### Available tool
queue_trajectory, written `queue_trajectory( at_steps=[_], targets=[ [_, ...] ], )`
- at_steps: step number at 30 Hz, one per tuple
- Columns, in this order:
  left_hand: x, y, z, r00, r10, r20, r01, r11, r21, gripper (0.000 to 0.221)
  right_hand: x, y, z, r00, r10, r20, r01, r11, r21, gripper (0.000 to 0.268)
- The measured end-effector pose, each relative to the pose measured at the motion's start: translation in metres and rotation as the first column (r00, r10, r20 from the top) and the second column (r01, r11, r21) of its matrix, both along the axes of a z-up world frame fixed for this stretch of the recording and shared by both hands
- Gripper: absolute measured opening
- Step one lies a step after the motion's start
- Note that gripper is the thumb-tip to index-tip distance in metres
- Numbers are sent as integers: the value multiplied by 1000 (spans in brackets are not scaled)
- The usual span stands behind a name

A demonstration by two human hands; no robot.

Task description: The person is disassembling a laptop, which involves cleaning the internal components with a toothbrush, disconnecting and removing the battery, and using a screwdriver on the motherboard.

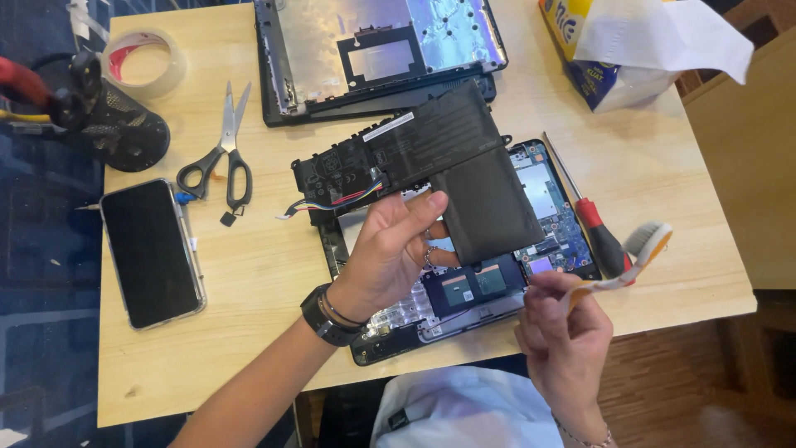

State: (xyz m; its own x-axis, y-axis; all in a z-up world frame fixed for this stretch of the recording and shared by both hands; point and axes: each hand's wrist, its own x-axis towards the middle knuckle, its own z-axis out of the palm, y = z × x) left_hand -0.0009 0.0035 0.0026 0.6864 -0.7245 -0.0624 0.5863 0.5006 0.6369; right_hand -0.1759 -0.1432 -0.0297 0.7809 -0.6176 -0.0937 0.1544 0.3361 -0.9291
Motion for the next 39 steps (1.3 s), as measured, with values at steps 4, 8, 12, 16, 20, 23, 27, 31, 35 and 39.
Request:
queue_trajectory(
  at_steps=[4,8,12,16,20,23,27,31,35,39],
  targets=[
    [-2,0,4,997,-27,76,24,999,30,34,20,9,19,1000,-9,-5,9,1000,18,26],
    [-4,1,5,994,-16,106,11,999,44,34,31,13,26,995,-66,-75,69,997,31,14],
    [-6,1,7,993,-21,118,16,999,44,35,31,16,25,998,-49,-24,50,998,48,12],
    [-7,1,8,993,-23,113,20,999,29,35,31,17,30,998,-43,-41,46,997,66,17],
    [-7,1,7,994,-13,110,11,1000,23,32,32,18,31,999,-13,-47,15,999,47,15],
    [-5,2,5,994,-1,107,0,1000,11,31,32,17,32,998,-12,-69,16,999,52,15],
    [-3,2,6,993,20,117,-24,999,27,30,30,18,36,999,40,-25,-38,996,76,16],
    [-3,2,5,992,28,121,-31,999,24,29,23,20,27,1000,17,13,-17,998,-54,28],
    [-3,2,11,989,39,142,-48,997,59,33,0,19,6,997,80,-9,-80,968,-240,19],
    [-4,-1,16,983,109,150,-128,984,120,53,-20,14,-10,993,110,-32,-115,958,-263,31]
  ],
)
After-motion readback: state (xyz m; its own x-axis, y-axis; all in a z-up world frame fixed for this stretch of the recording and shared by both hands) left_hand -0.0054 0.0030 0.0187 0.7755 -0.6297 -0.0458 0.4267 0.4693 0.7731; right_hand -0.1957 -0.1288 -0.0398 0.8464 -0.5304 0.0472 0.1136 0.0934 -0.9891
